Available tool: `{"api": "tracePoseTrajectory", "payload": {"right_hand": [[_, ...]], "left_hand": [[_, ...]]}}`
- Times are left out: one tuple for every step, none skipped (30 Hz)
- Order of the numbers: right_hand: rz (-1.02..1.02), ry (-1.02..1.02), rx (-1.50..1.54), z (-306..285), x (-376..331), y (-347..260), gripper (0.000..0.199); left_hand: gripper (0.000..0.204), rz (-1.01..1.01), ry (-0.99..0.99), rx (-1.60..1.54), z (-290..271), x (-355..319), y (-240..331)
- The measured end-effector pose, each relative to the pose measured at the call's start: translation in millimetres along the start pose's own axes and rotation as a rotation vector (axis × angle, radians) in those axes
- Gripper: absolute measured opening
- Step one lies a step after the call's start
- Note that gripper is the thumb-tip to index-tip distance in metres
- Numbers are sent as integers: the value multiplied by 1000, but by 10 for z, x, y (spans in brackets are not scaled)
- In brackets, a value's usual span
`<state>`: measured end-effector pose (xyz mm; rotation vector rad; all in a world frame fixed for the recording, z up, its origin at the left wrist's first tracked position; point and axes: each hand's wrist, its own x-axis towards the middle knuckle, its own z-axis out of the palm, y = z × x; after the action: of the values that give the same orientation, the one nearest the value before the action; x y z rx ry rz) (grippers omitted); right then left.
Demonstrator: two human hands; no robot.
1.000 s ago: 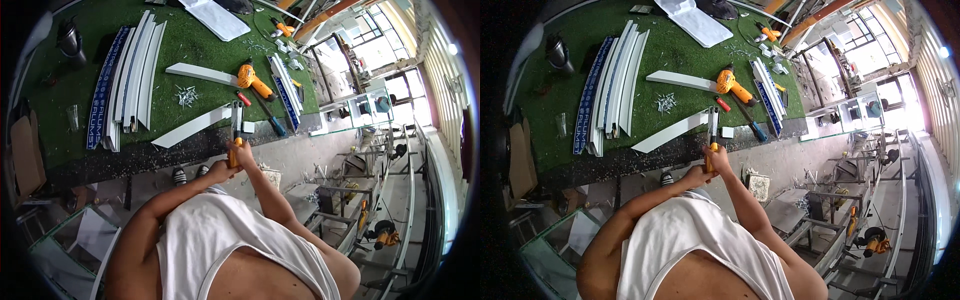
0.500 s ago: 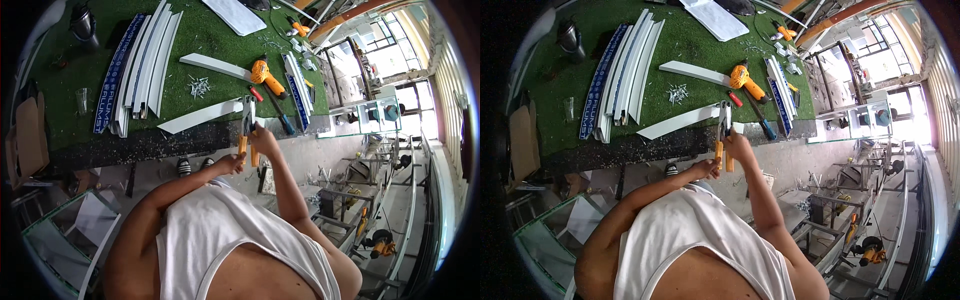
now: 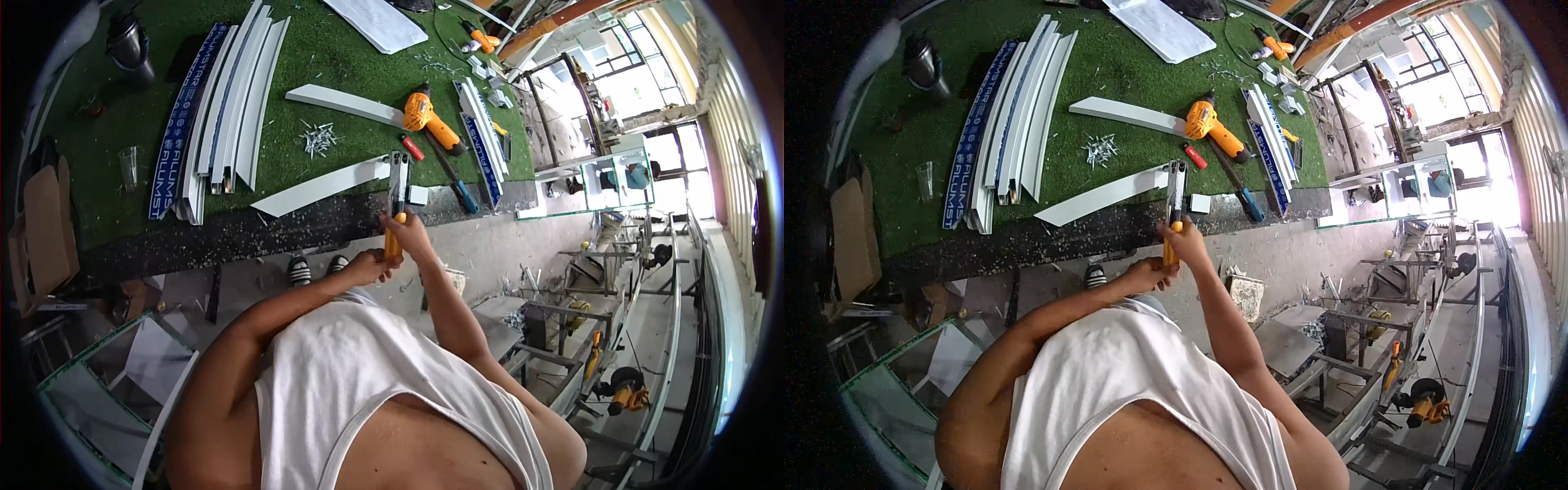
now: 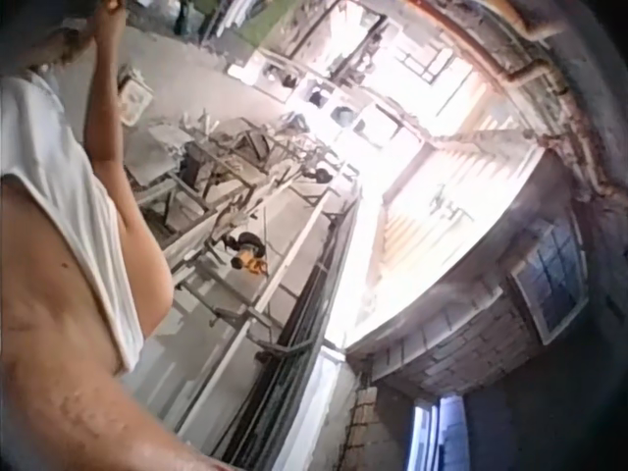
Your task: The person files aluminum profile pieces, fits them together into corner joints by hand, and fastens the frame sections using a power drill.
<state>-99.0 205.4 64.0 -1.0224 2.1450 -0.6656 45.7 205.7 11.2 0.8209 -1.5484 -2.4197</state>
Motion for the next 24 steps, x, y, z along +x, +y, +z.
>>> {"api": "tracePoseTrajectory", "payload": {"right_hand": [[-78, 12, -171, -112, -42, -106, 29], [-157, 18, -342, -275, -113, -242, 29], [-162, 5, -340, -471, -137, -405, 29], [-94, -130, -322, -696, -83, -615, 28], [-6, -244, -299, -877, -64, -773, 27], [-5, -286, -360, -945, -38, -939, 27], [-7, -329, -422, -974, -24, -1025, 27], [-11, -327, -422, -901, -19, -1011, 27], [-44, -252, -491, -736, -23, -929, 28], [-79, -177, -559, -548, -29, -806, 29], [-257, 72, -555, -283, -55, -511, 30], [-434, 316, -538, -47, -87, -240, 31], [-448, 299, -538, 44, -111, -183, 31], [-259, 191, -51, 116, -123, -127, 33], [-49, 87, 430, 173, -120, -94, 35], [-47, 83, 432, 215, -103, -31, 35], [5, 10, 438, 249, -78, 30, 36], [57, -53, 445, 248, -38, 81, 36], [108, -116, 452, 243, -1, 131, 37], [158, -178, 459, 237, 28, 181, 38], [159, -171, 463, 224, 44, 195, 38], [148, -152, 446, 217, 61, 205, 37], [136, -134, 431, 225, 64, 190, 36], [124, -114, 417, 224, 62, 179, 36]], "left_hand": [[56, 2, 3, 3, -48, 53, -59], [54, 1, 25, 11, -111, 135, -204], [53, -4, 51, 17, -165, 192, -385], [51, -10, 78, 22, -216, 238, -568], [50, -17, 79, 33, -194, 274, -652], [50, -20, 76, 34, -177, 238, -603], [50, -45, 60, -16, -155, 193, -559], [50, -63, 44, -64, -151, 137, -407], [50, -81, 30, -116, -124, 92, -280], [50, -98, 18, -169, -99, 59, -168], [50, -93, 23, -173, -81, 45, -83], [50, -105, 13, -124, -62, 19, -21], [51, -117, 11, -82, -30, -16, 16], [51, -131, 8, -39, -7, -47, 36], [52, -146, -8, 13, -18, -71, 40], [52, -150, -5, 12, -31, -80, -13], [52, -116, 22, 57, -54, -59, -112], [52, -79, 43, 106, -76, -8, -187], [52, -41, 61, 155, -95, 41, -260], [52, -1, 79, 205, -106, 83, -331], [52, 0, 73, 210, -101, 76, -287], [53, -1, 76, 230, -97, 69, -242], [53, -2, 82, 252, -104, 19, -148], [53, -3, 85, 275, -107, -20, -63]]}}
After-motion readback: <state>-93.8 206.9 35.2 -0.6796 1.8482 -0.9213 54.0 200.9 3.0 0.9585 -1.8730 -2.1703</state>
